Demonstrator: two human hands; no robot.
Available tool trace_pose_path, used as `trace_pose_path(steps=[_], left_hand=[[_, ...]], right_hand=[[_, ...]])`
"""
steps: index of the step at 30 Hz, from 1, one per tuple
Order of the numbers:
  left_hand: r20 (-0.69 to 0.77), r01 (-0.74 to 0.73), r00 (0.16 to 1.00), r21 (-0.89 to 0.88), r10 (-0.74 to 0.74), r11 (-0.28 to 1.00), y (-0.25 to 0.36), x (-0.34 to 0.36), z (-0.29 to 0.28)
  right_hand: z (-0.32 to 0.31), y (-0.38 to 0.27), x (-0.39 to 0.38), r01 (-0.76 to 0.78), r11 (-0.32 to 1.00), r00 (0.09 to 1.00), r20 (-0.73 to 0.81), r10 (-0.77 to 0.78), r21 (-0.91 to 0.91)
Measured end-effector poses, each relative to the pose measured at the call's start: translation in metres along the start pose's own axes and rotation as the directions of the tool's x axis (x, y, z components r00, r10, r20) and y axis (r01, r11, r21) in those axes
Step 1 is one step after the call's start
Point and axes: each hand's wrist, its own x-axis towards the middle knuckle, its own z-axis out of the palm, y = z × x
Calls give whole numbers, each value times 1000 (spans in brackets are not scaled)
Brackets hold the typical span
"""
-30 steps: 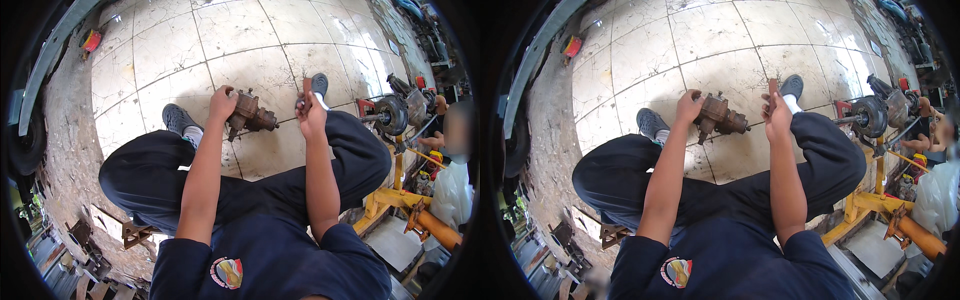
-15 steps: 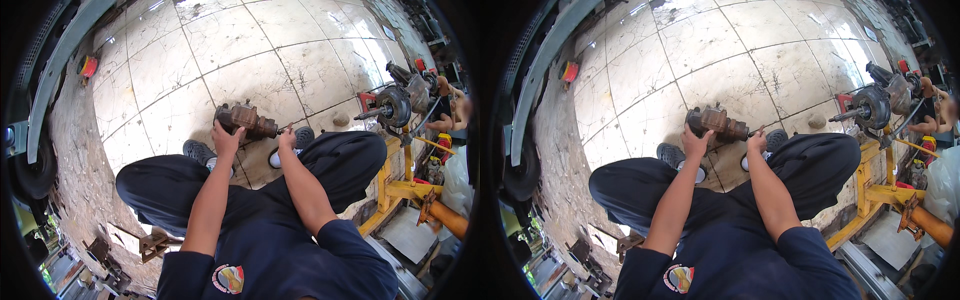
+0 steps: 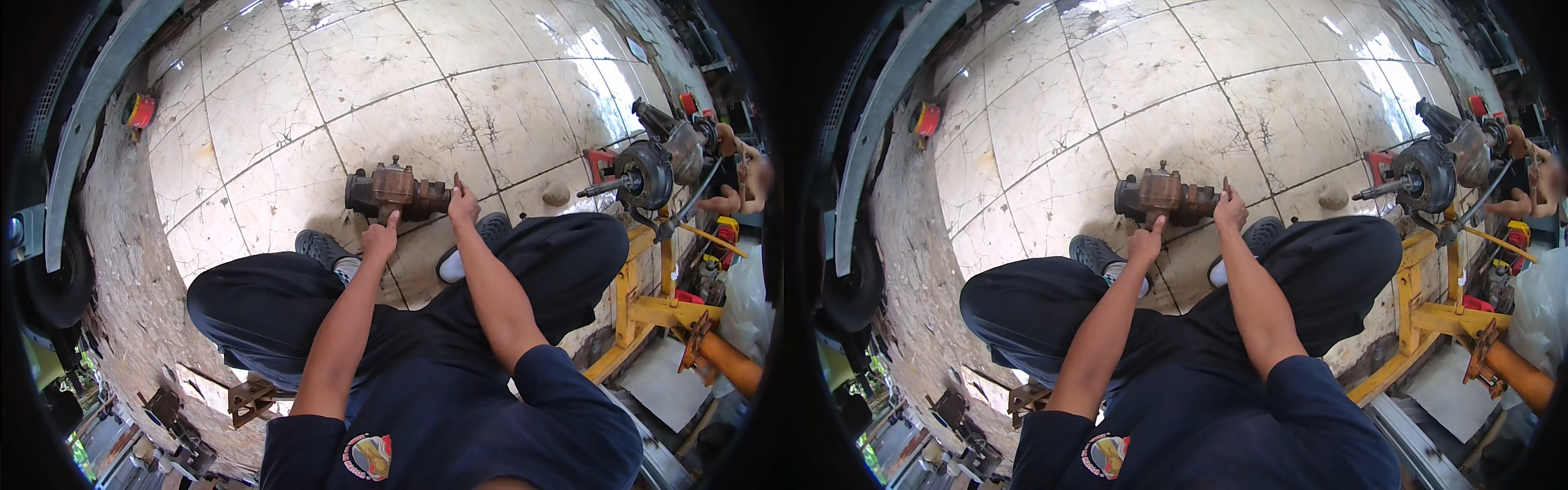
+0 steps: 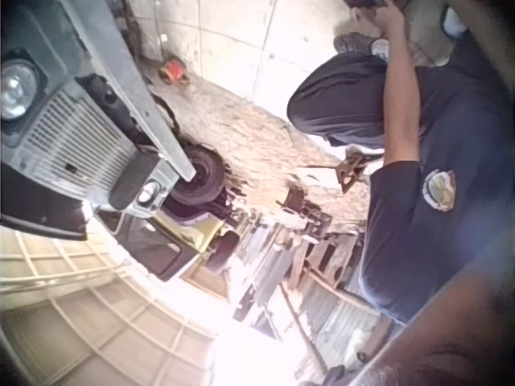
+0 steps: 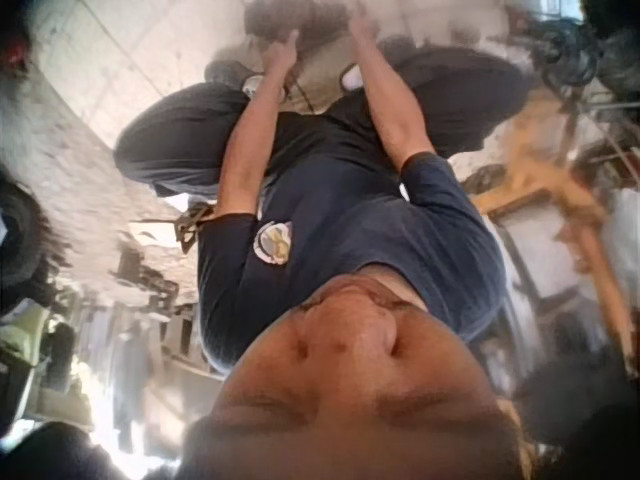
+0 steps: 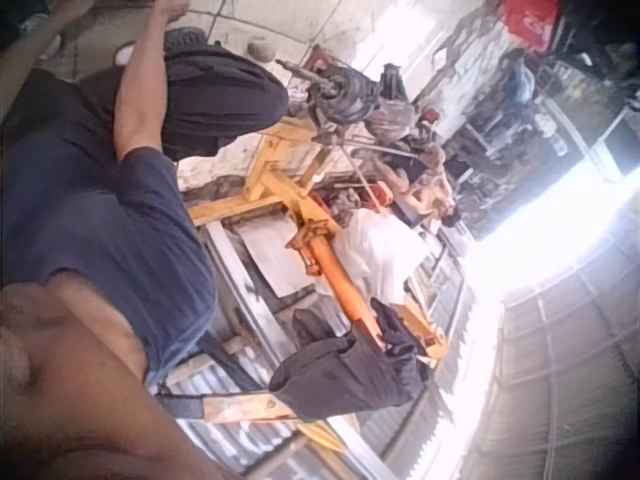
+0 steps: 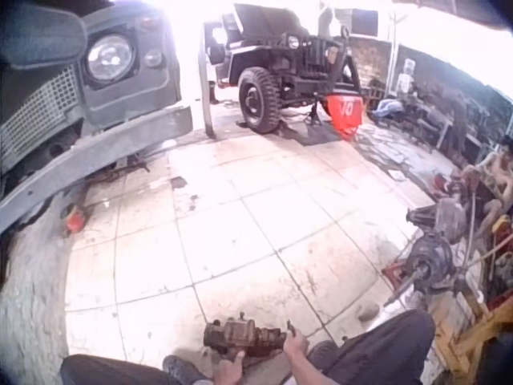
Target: The person sits on the floor and uses a small metal file to scrape and smooth the surface of a mechanical part. They repeatedly rotate the part to access different sides and continue filing throughout the clip.
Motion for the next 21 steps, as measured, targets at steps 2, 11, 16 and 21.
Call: trace_pose_path(steps=[2, 11, 16, 21], left_hand=[[29, -60, 998, 77, 58, 995, 8, 7, -9], [-428, -436, 730, 309, 533, 845, 75, 14, -87], [-383, -566, 607, 407, 696, 717, 62, 83, -32], [-404, -529, 729, 179, 552, 829, 77, 73, -22]], right_hand=[[-5, 5, 18, 104, 993, 994, 11, -105, 61], [-15, 14, -35, 599, 800, 800, -40, -599, -14], [17, 0, -58, 676, 727, 734, 207, -647, -122], [20, -9, -46, 619, 715, 785, 246, -568, -325]])
